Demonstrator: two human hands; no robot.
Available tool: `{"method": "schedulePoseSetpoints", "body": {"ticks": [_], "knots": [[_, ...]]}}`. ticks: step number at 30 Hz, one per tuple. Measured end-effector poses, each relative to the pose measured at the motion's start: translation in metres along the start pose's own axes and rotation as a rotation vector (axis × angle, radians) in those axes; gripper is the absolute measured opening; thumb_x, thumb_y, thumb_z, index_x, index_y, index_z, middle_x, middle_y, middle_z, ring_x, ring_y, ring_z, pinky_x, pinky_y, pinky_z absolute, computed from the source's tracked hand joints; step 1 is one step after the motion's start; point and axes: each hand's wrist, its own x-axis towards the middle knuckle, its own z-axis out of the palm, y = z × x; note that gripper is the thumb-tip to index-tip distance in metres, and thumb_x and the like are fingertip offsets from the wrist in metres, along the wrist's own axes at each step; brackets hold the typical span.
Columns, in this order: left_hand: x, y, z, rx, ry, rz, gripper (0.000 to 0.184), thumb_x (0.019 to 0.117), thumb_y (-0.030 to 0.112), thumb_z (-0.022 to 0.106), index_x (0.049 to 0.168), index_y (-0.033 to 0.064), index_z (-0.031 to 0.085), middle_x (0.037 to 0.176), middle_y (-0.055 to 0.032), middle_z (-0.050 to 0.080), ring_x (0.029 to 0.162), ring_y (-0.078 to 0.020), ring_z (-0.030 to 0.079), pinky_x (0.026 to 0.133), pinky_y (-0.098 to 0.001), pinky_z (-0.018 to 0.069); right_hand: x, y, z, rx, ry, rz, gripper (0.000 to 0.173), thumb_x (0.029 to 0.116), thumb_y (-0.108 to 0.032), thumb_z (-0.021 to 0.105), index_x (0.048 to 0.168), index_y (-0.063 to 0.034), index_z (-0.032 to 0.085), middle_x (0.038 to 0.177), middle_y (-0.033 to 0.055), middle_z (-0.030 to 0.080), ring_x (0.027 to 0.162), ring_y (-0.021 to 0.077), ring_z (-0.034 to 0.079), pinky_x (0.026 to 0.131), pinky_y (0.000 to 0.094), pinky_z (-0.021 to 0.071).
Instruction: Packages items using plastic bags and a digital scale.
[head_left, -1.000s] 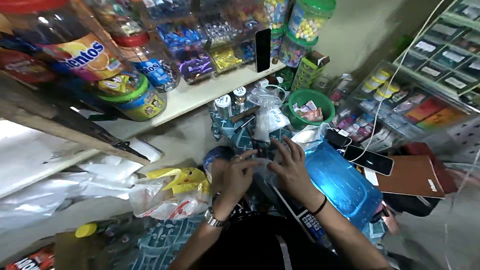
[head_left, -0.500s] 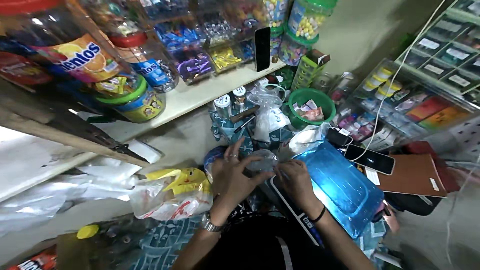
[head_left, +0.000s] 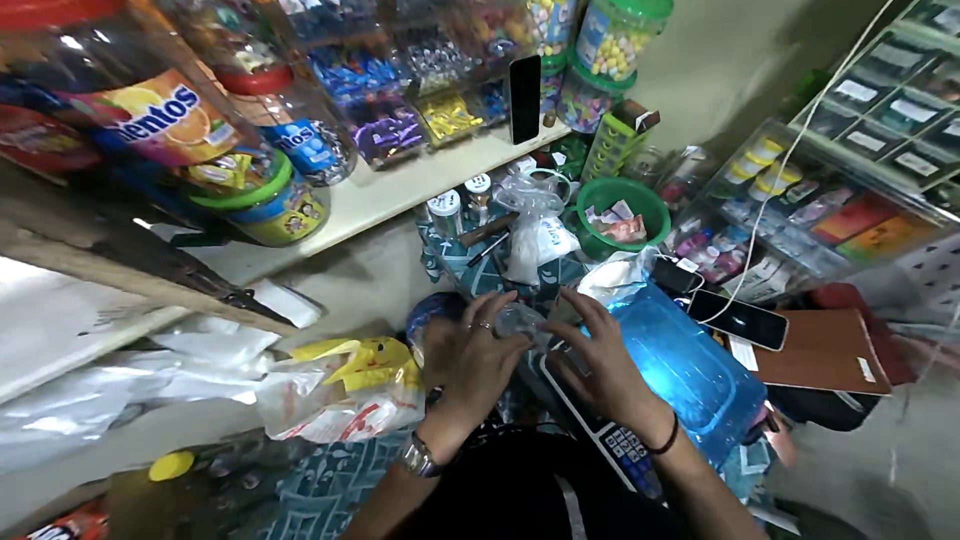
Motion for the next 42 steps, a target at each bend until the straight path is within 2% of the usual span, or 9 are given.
{"method": "schedulePoseSetpoints", "body": {"ticks": [3, 8, 16, 19, 23, 26, 29, 32, 42], "knots": [[-0.001, 0.006, 0.003, 0.152, -0.032, 0.087, 0.016, 0.0963, 0.019, 0.065, 0.095, 0.0171, 0.080, 0.142, -0.0200, 0.059, 0.136, -0.0487, 0.048, 0.107, -0.0628, 0.0415, 0.007, -0.003, 0.006, -0.198, -0.093, -0.013, 0.029, 0.0925, -0.008, 0.064, 0.118, -0.0153, 0.074, 0.141, 0.0184, 0.061, 0.129, 0.0437, 0.058, 0.101, 0.0663, 0.0446], [-0.004, 0.006, -0.001, 0.068, -0.135, -0.010, 0.037, 0.1017, 0.043, 0.058, 0.108, 0.0141, 0.080, 0.146, -0.0181, 0.057, 0.132, -0.0423, 0.053, 0.106, -0.0580, 0.0443, 0.005, 0.004, 0.020, -0.338, -0.008, 0.000, 0.032, 0.0907, -0.002, 0.061, 0.121, -0.0045, 0.073, 0.128, 0.0102, 0.071, 0.120, 0.0347, 0.065, 0.099, 0.0584, 0.0486], [0.015, 0.016, 0.008, 0.050, -0.075, -0.303, 0.027, 0.0953, 0.001, 0.059, 0.115, 0.0043, 0.078, 0.127, -0.0186, 0.068, 0.108, -0.0353, 0.068, 0.091, -0.0470, 0.0560, -0.005, -0.002, 0.038, -0.386, 0.000, -0.030, 0.022, 0.0867, -0.004, 0.068, 0.106, -0.0090, 0.078, 0.122, 0.0138, 0.071, 0.119, 0.0392, 0.063, 0.098, 0.0612, 0.0479], [0.017, 0.014, 0.007, 0.027, -0.135, -0.334, 0.035, 0.0928, -0.007, 0.055, 0.120, 0.0030, 0.075, 0.133, -0.0178, 0.066, 0.116, -0.0379, 0.065, 0.095, -0.0476, 0.0545, -0.011, 0.002, 0.019, -0.185, -0.010, 0.044, 0.028, 0.0904, -0.006, 0.066, 0.116, -0.0112, 0.076, 0.133, 0.0177, 0.066, 0.123, 0.0395, 0.062, 0.099, 0.0590, 0.0494], [0.021, 0.003, 0.003, 0.101, -0.212, -0.280, 0.036, 0.0937, -0.006, 0.053, 0.121, 0.0034, 0.074, 0.134, -0.0143, 0.067, 0.120, -0.0395, 0.064, 0.098, -0.0530, 0.0516, -0.008, 0.026, -0.039, -0.209, 0.287, 0.214, 0.029, 0.0953, -0.013, 0.062, 0.120, -0.0040, 0.073, 0.128, 0.0169, 0.068, 0.115, 0.0360, 0.065, 0.097, 0.0533, 0.0521], [0.035, -0.001, 0.009, 0.077, -0.359, -0.253, 0.033, 0.0959, -0.005, 0.050, 0.115, 0.0030, 0.076, 0.136, -0.0159, 0.065, 0.124, -0.0403, 0.061, 0.105, -0.0552, 0.0468, 0.004, 0.063, -0.065, -0.233, 0.132, 0.429, 0.046, 0.0989, -0.023, 0.067, 0.137, 0.0021, 0.059, 0.129, 0.0255, 0.063, 0.116, 0.0428, 0.062, 0.098, 0.0579, 0.0504], [0.054, -0.001, 0.025, 0.059, -0.609, -0.315, 0.035, 0.0983, -0.005, 0.046, 0.116, 0.0042, 0.075, 0.149, -0.0160, 0.054, 0.136, -0.0392, 0.050, 0.113, -0.0529, 0.0399, 0.013, 0.093, -0.054, -0.069, -0.022, 0.473, 0.028, 0.1008, -0.015, 0.065, 0.122, 0.0029, 0.069, 0.115, 0.0220, 0.070, 0.100, 0.0336, 0.070, 0.090, 0.0484, 0.0569], [0.061, -0.008, 0.046, 0.046, -0.697, -0.262, 0.038, 0.0969, -0.006, 0.047, 0.118, 0.0071, 0.075, 0.152, -0.0154, 0.051, 0.138, -0.0406, 0.047, 0.113, -0.0536, 0.0395, 0.015, 0.090, -0.059, -0.087, 0.094, 0.353, 0.019, 0.1011, -0.008, 0.060, 0.108, 0.0022, 0.075, 0.108, 0.0196, 0.072, 0.097, 0.0311, 0.072, 0.090, 0.0474, 0.0576], [0.077, -0.008, 0.090, -0.003, -0.839, -0.186, 0.046, 0.0959, -0.006, 0.048, 0.135, 0.0094, 0.066, 0.153, -0.0191, 0.048, 0.141, -0.0405, 0.044, 0.116, -0.0523, 0.0377, -0.002, 0.101, -0.045, -0.325, 0.169, 0.264, 0.022, 0.1006, -0.013, 0.060, 0.110, -0.0024, 0.077, 0.105, 0.0155, 0.076, 0.100, 0.0356, 0.071, 0.087, 0.0508, 0.0578]]}}
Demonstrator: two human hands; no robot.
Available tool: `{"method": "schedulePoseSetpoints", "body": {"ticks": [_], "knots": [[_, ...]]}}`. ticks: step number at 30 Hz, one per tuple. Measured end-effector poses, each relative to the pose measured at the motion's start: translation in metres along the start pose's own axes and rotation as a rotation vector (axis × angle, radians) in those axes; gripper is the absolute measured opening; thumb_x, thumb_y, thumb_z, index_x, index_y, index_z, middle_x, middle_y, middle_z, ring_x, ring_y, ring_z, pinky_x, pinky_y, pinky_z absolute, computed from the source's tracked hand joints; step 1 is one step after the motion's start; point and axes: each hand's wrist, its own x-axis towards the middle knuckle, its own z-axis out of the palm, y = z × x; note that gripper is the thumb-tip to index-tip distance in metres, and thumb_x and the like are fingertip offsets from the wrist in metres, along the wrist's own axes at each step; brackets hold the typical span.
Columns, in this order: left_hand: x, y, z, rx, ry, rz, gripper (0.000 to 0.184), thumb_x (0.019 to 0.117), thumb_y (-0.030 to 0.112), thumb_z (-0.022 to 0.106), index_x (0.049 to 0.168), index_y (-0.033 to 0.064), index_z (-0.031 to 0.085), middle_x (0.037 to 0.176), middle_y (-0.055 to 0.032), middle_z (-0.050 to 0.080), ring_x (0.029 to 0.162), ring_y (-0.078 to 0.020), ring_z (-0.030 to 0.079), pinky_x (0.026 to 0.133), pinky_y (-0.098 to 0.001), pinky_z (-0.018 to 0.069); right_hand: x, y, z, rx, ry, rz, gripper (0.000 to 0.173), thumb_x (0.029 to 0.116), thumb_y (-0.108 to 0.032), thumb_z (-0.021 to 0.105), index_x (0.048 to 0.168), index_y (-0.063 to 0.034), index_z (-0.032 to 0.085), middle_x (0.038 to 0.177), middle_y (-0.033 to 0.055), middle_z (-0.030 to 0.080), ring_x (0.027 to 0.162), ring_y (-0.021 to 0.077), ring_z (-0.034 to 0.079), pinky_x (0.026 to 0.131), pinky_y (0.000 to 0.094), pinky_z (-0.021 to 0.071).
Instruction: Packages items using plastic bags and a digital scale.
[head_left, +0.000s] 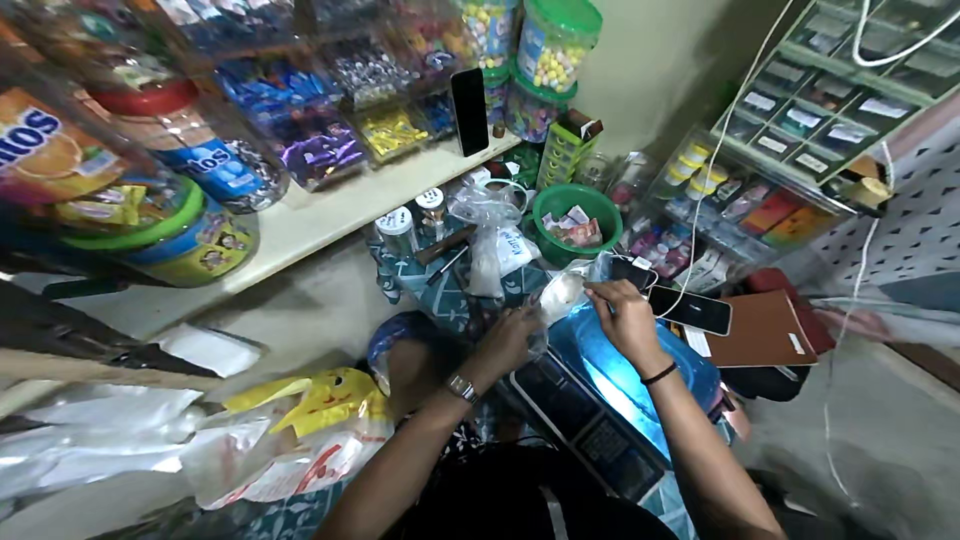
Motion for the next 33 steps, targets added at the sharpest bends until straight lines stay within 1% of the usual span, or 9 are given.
{"method": "schedulePoseSetpoints", "body": {"ticks": [8, 13, 15, 16, 18, 21, 23, 28, 33], "knots": [[0.011, 0.000, -0.005, -0.061, 0.003, 0.011, 0.043, 0.0942, -0.008, 0.047, 0.130, 0.0053, 0.068, 0.148, -0.0237, 0.051, 0.139, -0.0410, 0.046, 0.116, -0.0520, 0.0366, -0.013, -0.017, -0.002, 0.159, 0.003, 0.223, 0.033, 0.1050, -0.021, 0.052, 0.108, -0.0006, 0.077, 0.098, 0.0166, 0.075, 0.084, 0.0271, 0.072, 0.079, 0.0434, 0.0584], [0.013, 0.002, -0.005, -0.134, 0.037, -0.002, 0.036, 0.0943, -0.006, 0.052, 0.125, 0.0013, 0.068, 0.143, -0.0270, 0.053, 0.134, -0.0408, 0.051, 0.114, -0.0515, 0.0405, 0.001, -0.024, -0.015, 0.331, -0.051, 0.433, 0.037, 0.1086, -0.022, 0.043, 0.108, -0.0001, 0.074, 0.089, 0.0077, 0.072, 0.071, 0.0084, 0.064, 0.068, 0.0277, 0.0531], [0.013, 0.002, -0.006, -0.161, 0.013, -0.005, 0.035, 0.0947, -0.005, 0.055, 0.126, -0.0001, 0.068, 0.142, -0.0295, 0.051, 0.133, -0.0432, 0.050, 0.113, -0.0531, 0.0402, 0.009, -0.022, -0.024, 0.398, -0.151, 0.512, 0.045, 0.1125, -0.026, 0.033, 0.116, -0.0002, 0.070, 0.096, 0.0075, 0.072, 0.075, 0.0087, 0.066, 0.070, 0.0277, 0.0543], [0.013, 0.002, -0.008, -0.159, 0.003, -0.004, 0.035, 0.0951, -0.004, 0.055, 0.127, 0.0004, 0.067, 0.142, -0.0293, 0.051, 0.134, -0.0429, 0.050, 0.113, -0.0529, 0.0401, 0.011, -0.019, -0.027, 0.413, -0.174, 0.501, 0.048, 0.1130, -0.027, 0.029, 0.121, -0.0001, 0.068, 0.104, 0.0096, 0.072, 0.081, 0.0108, 0.067, 0.075, 0.0293, 0.0550], [0.011, 0.002, -0.010, -0.154, 0.007, 0.003, 0.037, 0.0939, -0.006, 0.054, 0.127, 0.0014, 0.068, 0.142, -0.0285, 0.052, 0.134, -0.0416, 0.050, 0.113, -0.0516, 0.0406, 0.011, -0.013, -0.024, 0.383, -0.121, 0.398, 0.047, 0.1121, -0.023, 0.029, 0.122, 0.0009, 0.068, 0.109, 0.0126, 0.070, 0.084, 0.0115, 0.067, 0.077, 0.0290, 0.0556], [0.010, 0.003, -0.011, -0.160, 0.014, 0.006, 0.038, 0.0933, -0.008, 0.052, 0.126, 0.0012, 0.068, 0.141, -0.0287, 0.052, 0.133, -0.0416, 0.051, 0.112, -0.0510, 0.0411, 0.004, -0.013, -0.009, 0.386, -0.033, 0.344, 0.044, 0.1111, -0.018, 0.031, 0.107, 0.0035, 0.069, 0.092, 0.0082, 0.072, 0.073, 0.0066, 0.067, 0.070, 0.0246, 0.0566], [0.012, 0.005, -0.009, -0.171, 0.032, 0.001, 0.037, 0.0929, -0.008, 0.051, 0.125, 0.0006, 0.068, 0.140, -0.0288, 0.052, 0.131, -0.0411, 0.052, 0.111, -0.0502, 0.0423, -0.001, -0.017, -0.001, 0.419, 0.016, 0.349, 0.045, 0.1099, -0.016, 0.030, 0.099, 0.0059, 0.067, 0.087, 0.0080, 0.071, 0.069, 0.0060, 0.066, 0.067, 0.0243, 0.0570], [0.013, 0.007, -0.006, -0.190, 0.041, -0.001, 0.034, 0.0936, -0.006, 0.053, 0.124, -0.0014, 0.067, 0.140, -0.0294, 0.051, 0.129, -0.0409, 0.053, 0.109, -0.0485, 0.0440, -0.007, -0.018, 0.001, 0.578, 0.105, 0.458, 0.044, 0.1089, -0.014, 0.027, 0.094, 0.0063, 0.062, 0.085, 0.0045, 0.070, 0.065, 0.0023, 0.063, 0.062, 0.0214, 0.0555], [0.010, 0.003, -0.009, -0.195, 0.027, 0.001, 0.035, 0.0950, -0.005, 0.052, 0.127, -0.0002, 0.066, 0.141, -0.0284, 0.051, 0.127, -0.0386, 0.054, 0.108, -0.0464, 0.0454, -0.001, -0.012, -0.003, 0.745, 0.209, 0.556, 0.040, 0.1073, -0.013, 0.027, 0.088, 0.0009, 0.059, 0.080, 0.0002, 0.069, 0.061, 0.0033, 0.062, 0.059, 0.0224, 0.0556]]}}
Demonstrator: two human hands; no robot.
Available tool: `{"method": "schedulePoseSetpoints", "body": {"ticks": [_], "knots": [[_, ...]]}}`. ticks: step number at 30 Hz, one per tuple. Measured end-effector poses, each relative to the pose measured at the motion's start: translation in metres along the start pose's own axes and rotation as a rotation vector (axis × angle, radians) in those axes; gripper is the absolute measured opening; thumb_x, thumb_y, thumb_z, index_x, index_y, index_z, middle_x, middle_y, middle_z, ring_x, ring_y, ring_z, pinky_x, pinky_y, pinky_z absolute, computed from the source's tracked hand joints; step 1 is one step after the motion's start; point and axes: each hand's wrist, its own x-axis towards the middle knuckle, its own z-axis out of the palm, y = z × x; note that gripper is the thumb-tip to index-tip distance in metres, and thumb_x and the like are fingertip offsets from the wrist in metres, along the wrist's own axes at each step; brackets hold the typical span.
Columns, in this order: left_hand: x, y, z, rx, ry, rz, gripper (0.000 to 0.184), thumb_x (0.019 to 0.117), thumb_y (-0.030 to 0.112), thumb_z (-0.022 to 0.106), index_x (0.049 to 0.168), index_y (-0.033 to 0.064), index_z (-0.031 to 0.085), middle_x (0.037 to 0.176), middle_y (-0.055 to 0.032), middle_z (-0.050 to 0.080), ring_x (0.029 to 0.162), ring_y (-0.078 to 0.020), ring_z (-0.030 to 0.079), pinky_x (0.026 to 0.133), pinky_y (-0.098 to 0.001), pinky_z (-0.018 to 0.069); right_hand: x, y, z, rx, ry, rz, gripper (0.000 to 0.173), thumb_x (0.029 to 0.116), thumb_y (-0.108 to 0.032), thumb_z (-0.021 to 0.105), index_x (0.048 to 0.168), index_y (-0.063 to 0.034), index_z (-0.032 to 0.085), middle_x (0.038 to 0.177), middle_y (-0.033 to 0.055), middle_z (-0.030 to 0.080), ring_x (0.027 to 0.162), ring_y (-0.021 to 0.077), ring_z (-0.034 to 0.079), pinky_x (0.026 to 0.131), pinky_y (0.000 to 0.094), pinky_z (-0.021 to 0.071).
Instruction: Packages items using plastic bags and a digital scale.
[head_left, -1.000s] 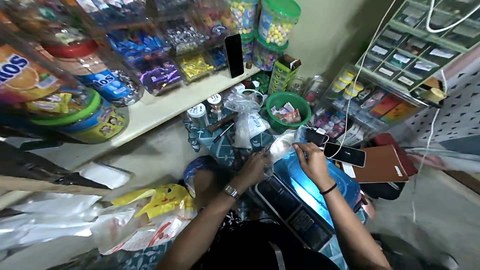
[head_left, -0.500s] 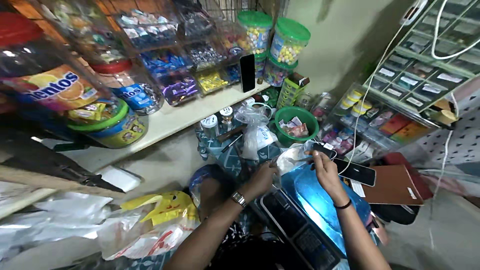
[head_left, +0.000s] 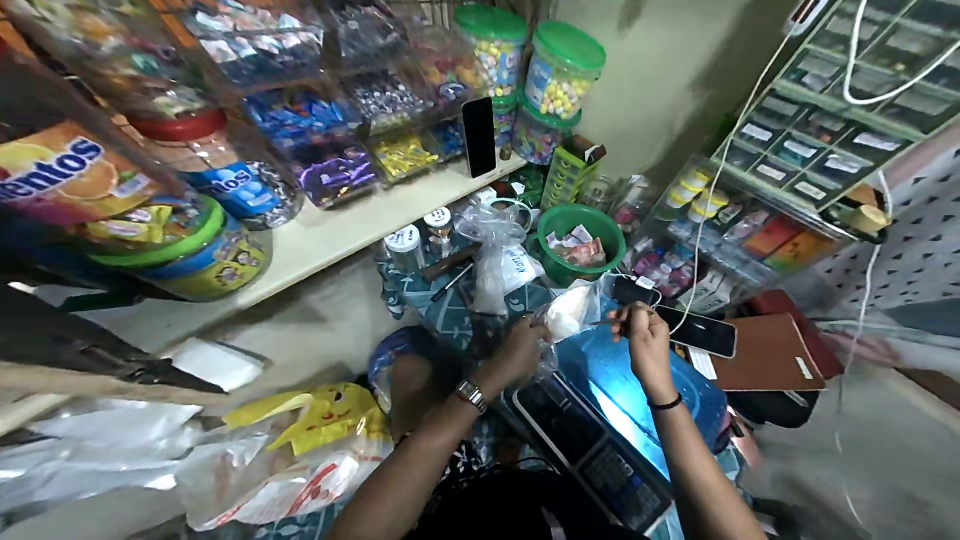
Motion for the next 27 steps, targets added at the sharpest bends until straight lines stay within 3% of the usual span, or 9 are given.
{"method": "schedulePoseSetpoints", "body": {"ticks": [4, 6, 9, 12, 16, 19, 22, 25, 27], "knots": [[-0.008, -0.005, -0.003, 0.001, 0.020, 0.065, 0.032, 0.0951, -0.006, 0.049, 0.119, -0.0034, 0.070, 0.139, -0.0267, 0.056, 0.131, -0.0379, 0.054, 0.112, -0.0471, 0.0420, 0.007, 0.003, -0.005, -0.031, 0.065, -0.041, 0.040, 0.1067, -0.013, 0.029, 0.089, 0.0022, 0.061, 0.079, -0.0001, 0.069, 0.061, 0.0034, 0.063, 0.059, 0.0228, 0.0565], [-0.016, -0.005, -0.004, -0.010, 0.055, 0.112, 0.029, 0.0957, -0.005, 0.051, 0.116, -0.0055, 0.072, 0.137, -0.0261, 0.060, 0.133, -0.0390, 0.054, 0.115, -0.0489, 0.0390, 0.004, 0.002, -0.010, -0.084, 0.059, -0.033, 0.040, 0.1057, -0.015, 0.030, 0.097, 0.0080, 0.061, 0.084, 0.0039, 0.070, 0.065, 0.0057, 0.064, 0.063, 0.0259, 0.0576], [-0.031, 0.001, -0.013, -0.038, 0.161, 0.115, 0.028, 0.0987, 0.003, 0.055, 0.121, -0.0067, 0.070, 0.130, -0.0259, 0.065, 0.128, -0.0393, 0.058, 0.114, -0.0494, 0.0395, -0.002, -0.007, -0.007, -0.075, 0.053, -0.039, 0.042, 0.1085, -0.016, 0.030, 0.107, 0.0145, 0.059, 0.087, 0.0061, 0.068, 0.067, 0.0045, 0.064, 0.065, 0.0251, 0.0575], [-0.033, -0.007, -0.014, -0.067, 0.310, 0.148, 0.024, 0.0985, 0.007, 0.061, 0.115, -0.0066, 0.072, 0.121, -0.0267, 0.068, 0.124, -0.0404, 0.060, 0.112, -0.0503, 0.0421, 0.000, -0.006, -0.008, -0.023, -0.009, -0.086, 0.038, 0.1072, -0.015, 0.027, 0.102, 0.0088, 0.056, 0.083, -0.0043, 0.066, 0.064, -0.0023, 0.062, 0.063, 0.0199, 0.0569], [-0.037, -0.005, -0.026, -0.042, 0.316, 0.164, 0.022, 0.0944, -0.005, 0.057, 0.104, -0.0059, 0.076, 0.125, -0.0257, 0.067, 0.124, -0.0412, 0.059, 0.113, -0.0522, 0.0392, 0.012, 0.002, -0.012, 0.033, -0.070, -0.088, 0.036, 0.1065, -0.015, 0.025, 0.094, -0.0004, 0.055, 0.079, -0.0092, 0.064, 0.062, -0.0022, 0.061, 0.061, 0.0202, 0.0564], [-0.043, -0.002, -0.033, 0.031, 0.256, 0.127, 0.033, 0.0957, -0.007, 0.051, 0.120, -0.0019, 0.073, 0.136, -0.0219, 0.064, 0.131, -0.0413, 0.055, 0.116, -0.0528, 0.0350, 0.014, 0.003, -0.012, 0.058, -0.056, -0.075, 0.034, 0.1059, -0.015, 0.026, 0.091, -0.0035, 0.055, 0.077, -0.0105, 0.064, 0.060, -0.0022, 0.061, 0.059, 0.0192, 0.0556], [-0.046, 0.000, -0.035, 0.046, 0.244, 0.075, 0.044, 0.0938, -0.009, 0.052, 0.135, -0.0004, 0.064, 0.140, -0.0206, 0.061, 0.132, -0.0424, 0.053, 0.114, -0.0545, 0.0380, 0.012, 0.004, -0.013, 0.050, -0.033, -0.086, 0.034, 0.1050, -0.015, 0.027, 0.091, -0.0024, 0.055, 0.077, -0.0092, 0.064, 0.060, -0.0020, 0.061, 0.059, 0.0197, 0.0559], [-0.049, 0.001, -0.036, 0.055, 0.238, 0.053, 0.048, 0.0941, -0.007, 0.054, 0.141, -0.0014, 0.058, 0.143, -0.0229, 0.058, 0.133, -0.0435, 0.052, 0.113, -0.0560, 0.0387, 0.007, 0.007, -0.013, 0.055, -0.011, -0.127, 0.035, 0.1060, -0.015, 0.028, 0.092, -0.0013, 0.056, 0.079, -0.0096, 0.066, 0.061, -0.0032, 0.062, 0.060, 0.0186, 0.0567], [-0.050, 0.001, -0.036, 0.049, 0.250, 0.057, 0.043, 0.0970, -0.002, 0.055, 0.140, -0.0016, 0.060, 0.142, -0.0237, 0.059, 0.134, -0.0413, 0.052, 0.115, -0.0540, 0.0376, 0.004, 0.006, -0.012, 0.052, 0.024, -0.117, 0.036, 0.1066, -0.016, 0.029, 0.092, 0.0004, 0.057, 0.079, -0.0085, 0.066, 0.062, -0.0030, 0.063, 0.060, 0.0186, 0.0572]]}}
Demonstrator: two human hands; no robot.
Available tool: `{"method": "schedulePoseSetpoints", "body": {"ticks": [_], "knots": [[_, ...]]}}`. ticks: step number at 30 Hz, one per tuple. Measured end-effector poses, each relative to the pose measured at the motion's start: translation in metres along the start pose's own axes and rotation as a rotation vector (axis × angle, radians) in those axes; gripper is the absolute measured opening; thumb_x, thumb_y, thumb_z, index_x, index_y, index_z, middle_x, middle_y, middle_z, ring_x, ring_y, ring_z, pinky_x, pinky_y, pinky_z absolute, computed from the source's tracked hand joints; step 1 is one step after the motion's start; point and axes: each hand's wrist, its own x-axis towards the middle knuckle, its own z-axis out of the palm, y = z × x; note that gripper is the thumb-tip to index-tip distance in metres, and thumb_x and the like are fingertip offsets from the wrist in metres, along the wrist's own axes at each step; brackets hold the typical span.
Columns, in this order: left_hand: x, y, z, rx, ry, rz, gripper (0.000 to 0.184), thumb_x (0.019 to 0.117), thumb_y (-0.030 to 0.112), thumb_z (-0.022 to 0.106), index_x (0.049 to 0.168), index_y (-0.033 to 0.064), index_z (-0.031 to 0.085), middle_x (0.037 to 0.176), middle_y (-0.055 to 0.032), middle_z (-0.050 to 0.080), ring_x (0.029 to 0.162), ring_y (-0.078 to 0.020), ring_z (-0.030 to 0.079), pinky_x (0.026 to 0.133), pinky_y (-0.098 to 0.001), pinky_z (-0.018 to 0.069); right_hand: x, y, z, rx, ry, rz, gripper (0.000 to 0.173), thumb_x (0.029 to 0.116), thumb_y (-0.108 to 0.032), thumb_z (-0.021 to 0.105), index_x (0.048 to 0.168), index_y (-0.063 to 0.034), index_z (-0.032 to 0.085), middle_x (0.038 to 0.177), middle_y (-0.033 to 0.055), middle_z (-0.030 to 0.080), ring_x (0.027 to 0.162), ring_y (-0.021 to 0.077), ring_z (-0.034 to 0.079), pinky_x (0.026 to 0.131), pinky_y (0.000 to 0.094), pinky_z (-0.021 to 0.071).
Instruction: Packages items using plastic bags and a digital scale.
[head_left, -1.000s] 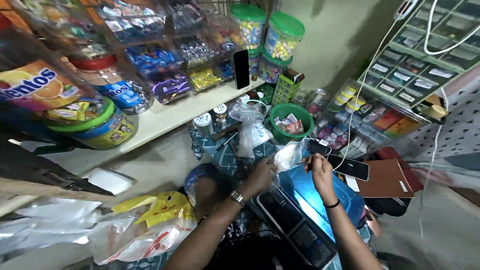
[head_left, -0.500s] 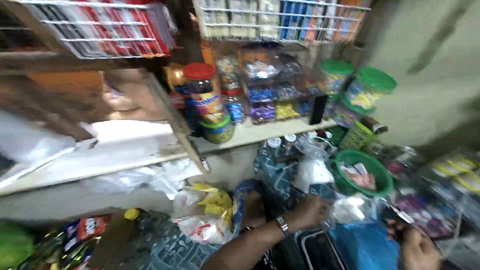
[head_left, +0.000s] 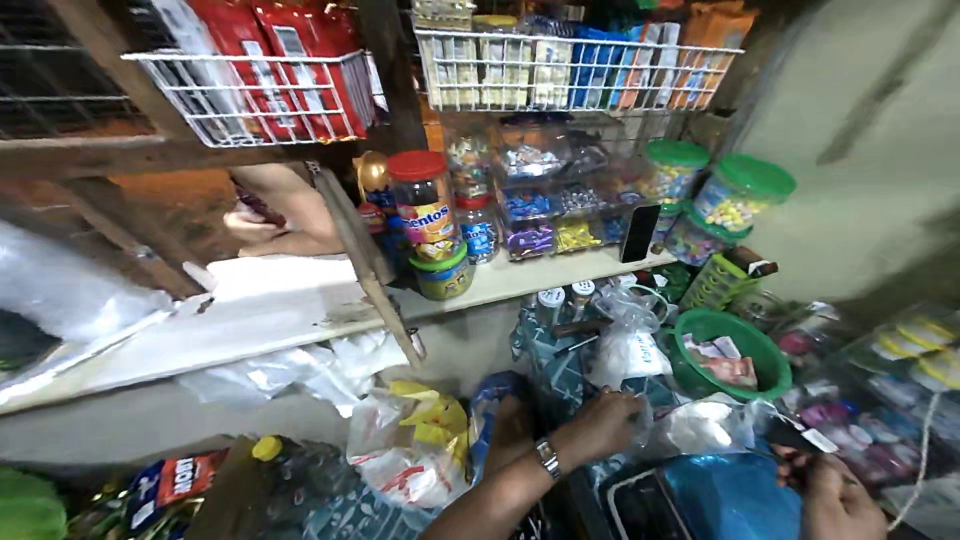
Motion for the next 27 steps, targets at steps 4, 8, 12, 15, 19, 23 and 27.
{"method": "schedulePoseSetpoints", "body": {"ticks": [4, 8, 12, 15, 19, 23, 27], "knots": [[-0.004, 0.001, 0.000, -0.053, 0.025, -0.030, 0.031, 0.1005, 0.000, 0.051, 0.124, -0.0042, 0.070, 0.139, -0.0254, 0.061, 0.134, -0.0375, 0.055, 0.117, -0.0481, 0.0385, -0.006, -0.003, 0.002, 0.004, 0.032, 0.004, 0.034, 0.1059, -0.015, 0.032, 0.092, 0.0021, 0.058, 0.080, -0.0068, 0.066, 0.063, -0.0026, 0.063, 0.061, 0.0185, 0.0573], [-0.006, 0.002, 0.000, -0.085, 0.079, -0.085, 0.027, 0.0991, -0.001, 0.052, 0.113, -0.0014, 0.076, 0.137, -0.0247, 0.061, 0.130, -0.0358, 0.058, 0.112, -0.0467, 0.0442, -0.005, 0.002, 0.002, 0.035, 0.065, -0.024, 0.033, 0.1050, -0.015, 0.033, 0.089, -0.0017, 0.058, 0.078, -0.0098, 0.067, 0.060, -0.0037, 0.062, 0.058, 0.0167, 0.0562], [-0.006, 0.011, -0.005, -0.002, 0.067, -0.099, 0.033, 0.1000, 0.000, 0.050, 0.121, 0.0055, 0.075, 0.144, -0.0190, 0.058, 0.136, -0.0389, 0.051, 0.115, -0.0526, 0.0381, -0.003, 0.002, 0.002, -0.018, 0.068, -0.031, 0.037, 0.1053, -0.016, 0.034, 0.096, 0.0064, 0.061, 0.081, -0.0043, 0.069, 0.063, -0.0015, 0.064, 0.061, 0.0200, 0.0573], [-0.003, 0.018, -0.007, 0.059, 0.008, -0.106, 0.036, 0.1007, 0.000, 0.049, 0.129, 0.0068, 0.071, 0.147, -0.0193, 0.055, 0.139, -0.0392, 0.047, 0.116, -0.0525, 0.0365, -0.004, -0.005, -0.001, -0.047, 0.064, 0.002, 0.039, 0.1068, -0.013, 0.031, 0.100, 0.0128, 0.060, 0.084, 0.0029, 0.069, 0.065, 0.0029, 0.064, 0.064, 0.0241, 0.0578], [0.006, 0.017, -0.004, 0.107, -0.067, -0.091, 0.032, 0.1020, 0.009, 0.054, 0.129, 0.0036, 0.069, 0.146, -0.0223, 0.054, 0.131, -0.0370, 0.056, 0.111, -0.0505, 0.0440, -0.002, -0.001, -0.006, -0.027, 0.077, -0.038, 0.037, 0.1059, -0.012, 0.033, 0.096, 0.0081, 0.063, 0.083, 0.0024, 0.070, 0.065, 0.0051, 0.065, 0.065, 0.0261, 0.0592], [0.009, 0.021, -0.001, 0.081, -0.015, -0.071, 0.025, 0.1013, 0.011, 0.057, 0.119, 0.0021, 0.072, 0.137, -0.0221, 0.059, 0.112, -0.0347, 0.064, 0.100, -0.0493, 0.0507, -0.002, -0.001, -0.010, -0.005, 0.123, -0.076, 0.037, 0.1064, -0.014, 0.035, 0.091, 0.0030, 0.063, 0.079, 0.0000, 0.070, 0.062, 0.0051, 0.065, 0.061, 0.0260, 0.0587], [0.010, 0.018, 0.001, 0.068, 0.061, -0.036, 0.027, 0.1022, 0.011, 0.057, 0.121, 0.0022, 0.072, 0.132, -0.0195, 0.064, 0.104, -0.0323, 0.067, 0.094, -0.0479, 0.0533, 0.000, -0.007, -0.013, -0.009, 0.148, -0.091, 0.037, 0.1072, -0.016, 0.034, 0.089, -0.0008, 0.063, 0.082, -0.0009, 0.071, 0.063, 0.0051, 0.066, 0.062, 0.0259, 0.0594]]}}
